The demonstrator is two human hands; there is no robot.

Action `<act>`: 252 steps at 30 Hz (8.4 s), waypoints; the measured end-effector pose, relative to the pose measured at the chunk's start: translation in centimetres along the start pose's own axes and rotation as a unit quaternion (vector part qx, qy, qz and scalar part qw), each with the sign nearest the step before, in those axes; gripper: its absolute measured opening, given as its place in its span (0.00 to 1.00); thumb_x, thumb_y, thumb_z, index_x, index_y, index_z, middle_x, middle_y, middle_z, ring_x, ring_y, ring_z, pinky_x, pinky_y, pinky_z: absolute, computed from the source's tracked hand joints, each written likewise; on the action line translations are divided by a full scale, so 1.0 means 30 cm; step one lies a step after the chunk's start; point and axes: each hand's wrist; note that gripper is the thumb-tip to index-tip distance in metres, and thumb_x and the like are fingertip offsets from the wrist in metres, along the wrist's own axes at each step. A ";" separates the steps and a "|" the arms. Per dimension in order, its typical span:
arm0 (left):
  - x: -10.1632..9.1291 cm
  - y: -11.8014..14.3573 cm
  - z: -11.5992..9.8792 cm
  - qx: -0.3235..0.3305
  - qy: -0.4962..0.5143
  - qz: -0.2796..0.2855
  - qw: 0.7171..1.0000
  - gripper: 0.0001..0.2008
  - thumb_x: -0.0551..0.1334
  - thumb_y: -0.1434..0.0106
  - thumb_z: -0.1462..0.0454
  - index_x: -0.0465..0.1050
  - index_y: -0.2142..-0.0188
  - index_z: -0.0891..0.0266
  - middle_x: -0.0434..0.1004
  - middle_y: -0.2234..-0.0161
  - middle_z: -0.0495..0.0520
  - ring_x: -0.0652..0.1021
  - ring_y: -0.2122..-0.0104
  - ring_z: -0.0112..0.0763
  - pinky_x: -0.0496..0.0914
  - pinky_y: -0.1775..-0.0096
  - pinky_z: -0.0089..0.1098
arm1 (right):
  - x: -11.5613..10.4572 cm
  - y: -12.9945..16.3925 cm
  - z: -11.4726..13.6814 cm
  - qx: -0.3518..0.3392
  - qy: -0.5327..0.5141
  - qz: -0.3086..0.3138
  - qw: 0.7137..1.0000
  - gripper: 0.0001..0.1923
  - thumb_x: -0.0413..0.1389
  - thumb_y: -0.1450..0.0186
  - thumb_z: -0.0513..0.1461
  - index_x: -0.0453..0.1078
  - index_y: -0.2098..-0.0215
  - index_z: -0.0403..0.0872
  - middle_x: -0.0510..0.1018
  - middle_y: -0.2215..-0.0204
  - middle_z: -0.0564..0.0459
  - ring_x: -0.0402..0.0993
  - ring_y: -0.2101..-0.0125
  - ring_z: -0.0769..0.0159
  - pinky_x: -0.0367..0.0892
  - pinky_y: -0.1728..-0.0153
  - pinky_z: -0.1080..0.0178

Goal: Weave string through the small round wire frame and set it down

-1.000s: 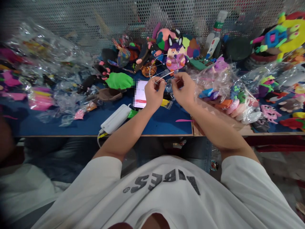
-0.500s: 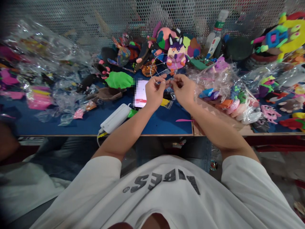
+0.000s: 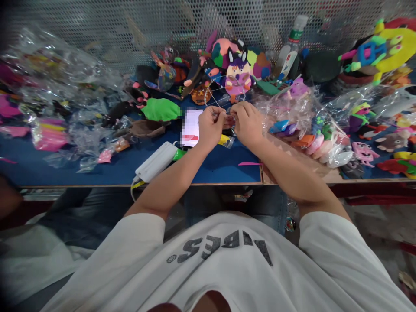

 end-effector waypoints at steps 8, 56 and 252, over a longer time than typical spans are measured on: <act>0.004 0.023 -0.027 0.049 -0.031 0.016 0.998 0.13 0.68 0.25 0.50 0.76 0.52 0.56 0.85 0.58 0.54 0.87 0.61 0.35 0.84 0.61 0.35 | 0.010 0.048 0.022 -0.002 -0.023 0.038 0.999 0.15 0.60 0.26 0.56 0.80 0.58 0.57 0.85 0.48 0.47 0.79 0.40 0.45 0.68 0.30 0.36; -0.071 -0.050 -0.026 0.104 -0.142 0.052 0.983 0.14 0.70 0.26 0.51 0.82 0.60 0.59 0.86 0.66 0.52 0.85 0.67 0.31 0.77 0.65 0.30 | -0.014 -0.059 0.022 0.311 -0.347 0.143 0.873 0.15 0.64 0.38 0.42 0.70 0.80 0.48 0.72 0.85 0.54 0.64 0.84 0.70 0.56 0.85 0.65; 0.005 0.016 0.004 0.117 -0.068 -0.009 0.991 0.21 0.67 0.26 0.41 0.89 0.55 0.51 0.83 0.63 0.53 0.81 0.66 0.33 0.77 0.59 0.36 | -0.017 -0.063 0.049 0.392 -0.328 0.114 0.852 0.19 0.68 0.32 0.51 0.71 0.72 0.49 0.76 0.81 0.50 0.60 0.84 0.71 0.43 0.87 0.65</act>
Point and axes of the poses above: each hand's wrist, its own y-axis away from the middle knuckle, its own x-axis out of the palm, z = x × y
